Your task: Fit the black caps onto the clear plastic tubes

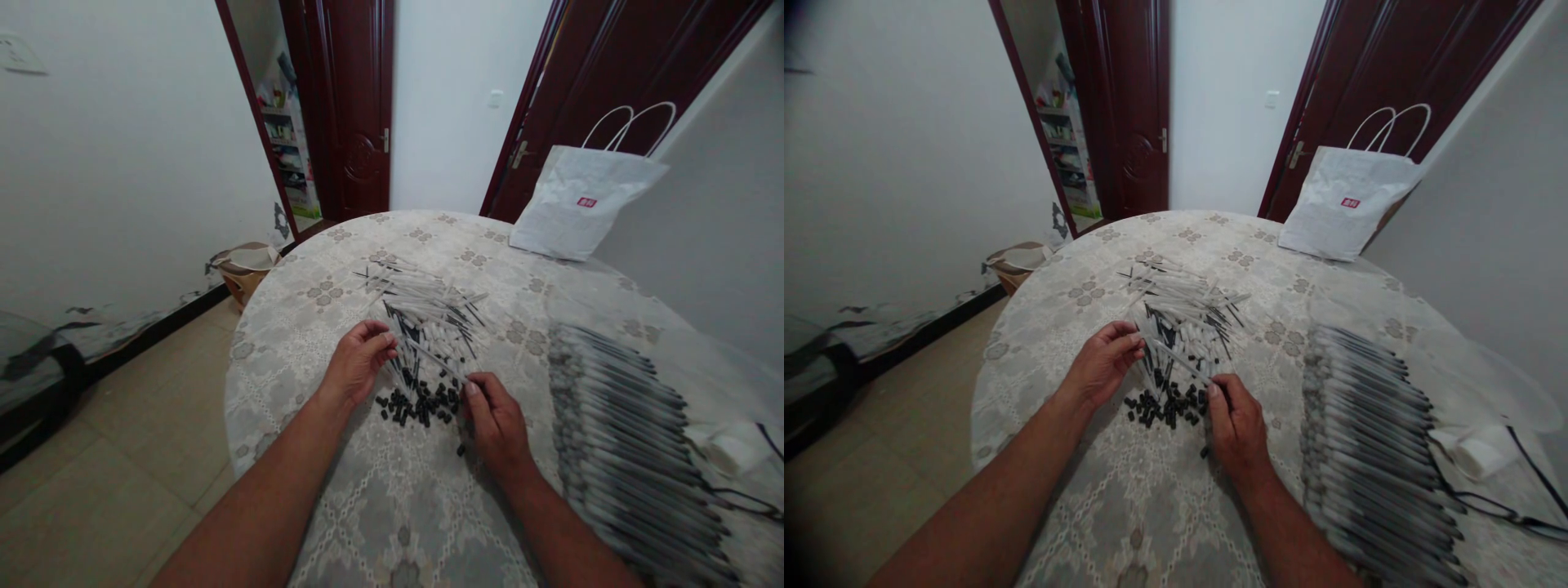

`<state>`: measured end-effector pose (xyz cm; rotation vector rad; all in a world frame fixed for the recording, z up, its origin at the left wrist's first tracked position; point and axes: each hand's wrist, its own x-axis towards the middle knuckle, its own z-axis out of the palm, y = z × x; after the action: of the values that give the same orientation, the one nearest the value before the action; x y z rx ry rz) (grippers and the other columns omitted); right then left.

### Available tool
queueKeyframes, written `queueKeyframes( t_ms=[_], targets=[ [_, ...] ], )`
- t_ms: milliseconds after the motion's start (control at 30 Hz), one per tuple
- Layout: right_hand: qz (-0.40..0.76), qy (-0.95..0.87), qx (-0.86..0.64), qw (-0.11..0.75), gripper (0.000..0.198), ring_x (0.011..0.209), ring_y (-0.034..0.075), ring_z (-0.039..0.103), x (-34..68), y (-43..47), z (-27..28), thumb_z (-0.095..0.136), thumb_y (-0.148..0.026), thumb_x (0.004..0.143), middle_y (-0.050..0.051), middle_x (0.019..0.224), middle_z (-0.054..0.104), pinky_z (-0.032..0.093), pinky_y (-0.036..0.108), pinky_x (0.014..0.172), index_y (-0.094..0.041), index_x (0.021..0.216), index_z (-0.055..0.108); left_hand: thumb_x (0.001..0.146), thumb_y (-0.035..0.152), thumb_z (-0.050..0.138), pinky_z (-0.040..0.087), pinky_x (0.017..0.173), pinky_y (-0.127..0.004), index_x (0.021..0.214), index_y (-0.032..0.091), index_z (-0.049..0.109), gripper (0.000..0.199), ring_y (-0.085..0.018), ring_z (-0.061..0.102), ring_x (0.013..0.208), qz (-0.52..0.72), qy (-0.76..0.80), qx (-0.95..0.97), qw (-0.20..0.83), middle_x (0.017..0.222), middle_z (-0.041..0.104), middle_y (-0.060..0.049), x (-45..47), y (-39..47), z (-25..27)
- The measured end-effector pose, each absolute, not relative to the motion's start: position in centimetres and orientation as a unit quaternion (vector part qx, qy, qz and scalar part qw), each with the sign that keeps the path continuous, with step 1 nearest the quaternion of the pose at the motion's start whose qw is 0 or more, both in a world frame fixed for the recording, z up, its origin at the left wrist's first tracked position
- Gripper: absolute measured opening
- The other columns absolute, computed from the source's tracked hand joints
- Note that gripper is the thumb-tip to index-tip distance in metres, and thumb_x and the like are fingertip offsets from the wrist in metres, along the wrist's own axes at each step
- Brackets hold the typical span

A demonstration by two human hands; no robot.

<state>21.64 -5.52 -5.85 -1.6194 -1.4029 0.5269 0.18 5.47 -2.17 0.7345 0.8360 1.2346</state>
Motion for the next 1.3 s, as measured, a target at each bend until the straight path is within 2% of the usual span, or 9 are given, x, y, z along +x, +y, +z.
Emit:
queueKeyframes(
  t_ms=[233, 400, 833, 1033, 1133, 1300],
  targets=[
    [0.207, -0.562, -0.647, 0.471, 0.032, 0.072, 0.020, 0.062, 21.7, -5.5, -6.2, 0.045, -0.049, 0.099, 0.002, 0.077, 0.066, 0.044, 0.028, 0.061, -0.023, 0.100, 0.062, 0.077, 0.028, 0.081, 0.059, 0.074, -0.028, 0.105, 0.012, 0.073, 0.033, -0.013, 0.066, 0.073, 0.566, 0.353, 0.349, 0.659, 0.079, 0.068, -0.004, 0.0, 5.6, -2.2],
    [0.175, -0.589, -0.645, 0.454, 0.032, 0.072, 0.020, 0.062, 21.5, -5.6, -5.8, 0.044, -0.047, 0.099, 0.002, 0.078, 0.067, 0.045, 0.029, 0.065, -0.022, 0.098, 0.063, 0.078, 0.029, 0.080, 0.060, 0.084, -0.035, 0.104, 0.012, 0.074, 0.032, -0.015, 0.070, 0.078, 0.570, 0.353, 0.360, 0.649, 0.084, 0.070, -0.006, 0.5, 5.5, -2.5],
    [0.139, -0.622, -0.628, 0.446, 0.026, 0.075, 0.021, 0.065, 21.3, -5.4, -5.8, 0.050, -0.043, 0.098, 0.004, 0.083, 0.070, 0.048, 0.031, 0.071, -0.022, 0.098, 0.066, 0.078, 0.030, 0.080, 0.061, 0.081, -0.034, 0.104, 0.014, 0.076, 0.031, -0.015, 0.069, 0.080, 0.546, 0.354, 0.387, 0.653, 0.089, 0.072, -0.007, 1.6, 4.9, -3.1],
    [0.091, -0.705, -0.563, 0.422, 0.028, 0.091, 0.023, 0.069, 20.9, -5.1, -5.7, 0.049, -0.035, 0.100, 0.009, 0.100, 0.073, 0.053, 0.035, 0.085, -0.022, 0.114, 0.069, 0.083, 0.029, 0.076, 0.061, 0.082, -0.033, 0.107, 0.015, 0.074, 0.029, -0.022, 0.073, 0.096, 0.535, 0.356, 0.382, 0.664, 0.107, 0.074, -0.013, 1.8, 4.9, -3.4],
    [0.078, -0.723, -0.559, 0.398, 0.030, 0.093, 0.024, 0.070, 20.7, -5.1, -5.8, 0.048, -0.034, 0.101, 0.011, 0.102, 0.074, 0.053, 0.036, 0.086, -0.020, 0.116, 0.070, 0.085, 0.029, 0.075, 0.061, 0.082, -0.034, 0.110, 0.015, 0.072, 0.029, -0.023, 0.074, 0.098, 0.533, 0.358, 0.371, 0.671, 0.111, 0.074, -0.015, 1.8, 4.7, -3.4],
    [0.125, -0.687, -0.577, 0.424, 0.030, 0.093, 0.024, 0.070, 20.2, -5.4, -4.8, 0.051, -0.035, 0.098, 0.010, 0.103, 0.076, 0.052, 0.035, 0.087, -0.021, 0.112, 0.073, 0.084, 0.029, 0.074, 0.061, 0.080, -0.032, 0.107, 0.014, 0.071, 0.027, -0.024, 0.074, 0.098, 0.537, 0.359, 0.358, 0.674, 0.108, 0.075, -0.015, 2.2, 4.4, -3.0]
  ],
)
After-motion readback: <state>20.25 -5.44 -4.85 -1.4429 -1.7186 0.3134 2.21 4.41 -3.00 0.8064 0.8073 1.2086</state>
